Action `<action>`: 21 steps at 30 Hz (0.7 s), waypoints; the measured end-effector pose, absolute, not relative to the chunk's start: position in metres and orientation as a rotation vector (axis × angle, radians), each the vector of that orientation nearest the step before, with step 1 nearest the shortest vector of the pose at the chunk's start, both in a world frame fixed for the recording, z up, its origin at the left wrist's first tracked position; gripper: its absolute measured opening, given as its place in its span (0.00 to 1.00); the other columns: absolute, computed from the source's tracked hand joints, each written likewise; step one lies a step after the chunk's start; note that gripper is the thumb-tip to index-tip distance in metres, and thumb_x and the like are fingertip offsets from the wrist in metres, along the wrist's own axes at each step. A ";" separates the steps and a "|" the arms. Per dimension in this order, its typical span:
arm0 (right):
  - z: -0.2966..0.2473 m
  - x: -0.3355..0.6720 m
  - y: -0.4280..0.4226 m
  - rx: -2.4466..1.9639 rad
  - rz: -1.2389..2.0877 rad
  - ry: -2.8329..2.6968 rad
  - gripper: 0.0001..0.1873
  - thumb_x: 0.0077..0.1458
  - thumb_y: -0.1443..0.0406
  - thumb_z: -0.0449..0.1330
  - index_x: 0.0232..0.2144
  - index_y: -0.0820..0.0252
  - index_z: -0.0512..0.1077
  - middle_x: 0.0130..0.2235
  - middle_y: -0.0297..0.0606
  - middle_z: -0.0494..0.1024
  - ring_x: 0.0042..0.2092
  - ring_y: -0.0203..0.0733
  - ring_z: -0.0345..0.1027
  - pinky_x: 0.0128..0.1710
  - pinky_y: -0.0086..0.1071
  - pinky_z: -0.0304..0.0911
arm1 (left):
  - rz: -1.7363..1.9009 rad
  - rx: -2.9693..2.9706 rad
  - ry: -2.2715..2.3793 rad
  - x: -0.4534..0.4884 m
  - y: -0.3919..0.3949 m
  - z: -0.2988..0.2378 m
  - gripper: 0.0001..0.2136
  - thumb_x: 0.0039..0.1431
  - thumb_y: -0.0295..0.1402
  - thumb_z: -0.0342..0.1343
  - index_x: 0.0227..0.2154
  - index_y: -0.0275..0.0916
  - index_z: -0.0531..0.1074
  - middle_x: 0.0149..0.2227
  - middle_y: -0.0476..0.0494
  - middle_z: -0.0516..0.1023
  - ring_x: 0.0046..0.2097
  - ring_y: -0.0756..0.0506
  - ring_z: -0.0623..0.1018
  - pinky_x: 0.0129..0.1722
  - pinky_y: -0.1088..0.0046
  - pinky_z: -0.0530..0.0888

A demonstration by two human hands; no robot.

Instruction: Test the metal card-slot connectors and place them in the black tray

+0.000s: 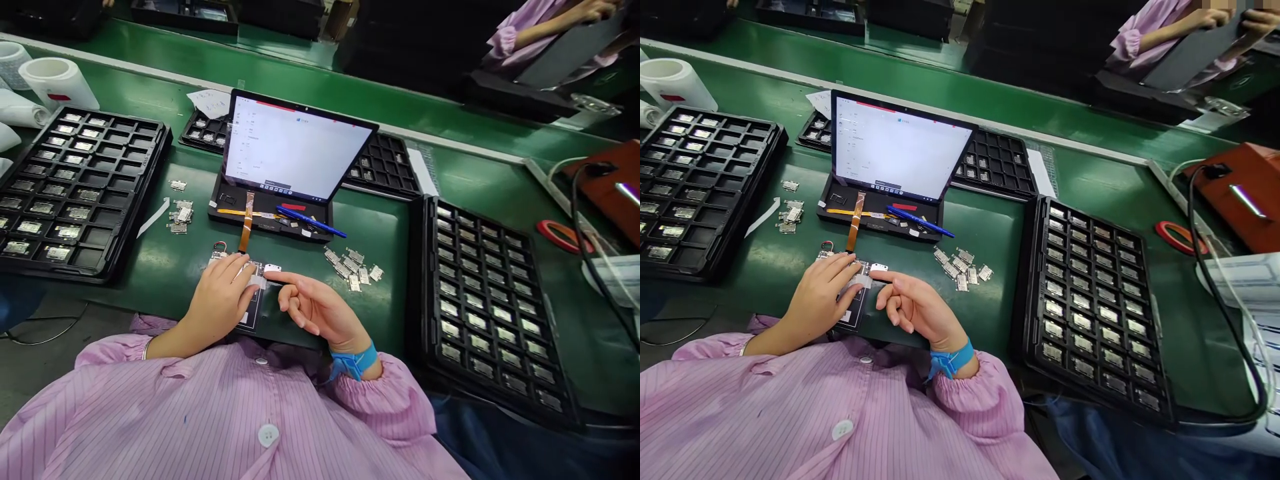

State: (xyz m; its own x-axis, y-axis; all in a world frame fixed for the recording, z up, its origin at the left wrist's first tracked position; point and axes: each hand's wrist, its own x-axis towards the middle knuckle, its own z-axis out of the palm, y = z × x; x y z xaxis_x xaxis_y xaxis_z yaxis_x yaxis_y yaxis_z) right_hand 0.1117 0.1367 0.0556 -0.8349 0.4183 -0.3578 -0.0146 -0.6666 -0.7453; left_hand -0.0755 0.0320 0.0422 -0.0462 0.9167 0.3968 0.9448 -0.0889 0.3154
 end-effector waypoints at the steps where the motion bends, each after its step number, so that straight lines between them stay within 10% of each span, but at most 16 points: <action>1: 0.055 0.112 0.137 -0.754 2.554 -1.136 0.22 0.60 0.58 0.58 0.52 0.65 0.72 0.31 0.38 0.77 0.20 0.28 0.64 0.11 0.18 0.54 | -0.805 -2.132 -2.086 -0.075 0.032 0.042 0.14 0.66 0.33 0.50 0.50 0.34 0.72 0.54 0.38 0.75 0.57 0.39 0.72 0.56 0.57 0.70; 21: 0.061 0.102 0.130 -0.873 2.453 -1.126 0.21 0.58 0.59 0.58 0.49 0.65 0.75 0.32 0.40 0.76 0.22 0.28 0.61 0.10 0.18 0.50 | -0.880 -2.166 -2.093 -0.077 0.034 0.043 0.13 0.66 0.33 0.50 0.49 0.35 0.73 0.53 0.38 0.76 0.57 0.38 0.73 0.56 0.56 0.70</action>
State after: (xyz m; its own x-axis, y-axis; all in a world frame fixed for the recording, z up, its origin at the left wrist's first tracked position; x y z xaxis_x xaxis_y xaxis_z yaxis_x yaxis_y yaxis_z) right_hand 0.1018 0.1296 0.0607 -0.7690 0.4979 -0.4010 -0.0207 -0.6463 -0.7628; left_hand -0.0775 0.0335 0.0427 -0.0469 0.9199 0.3894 0.9219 -0.1102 0.3714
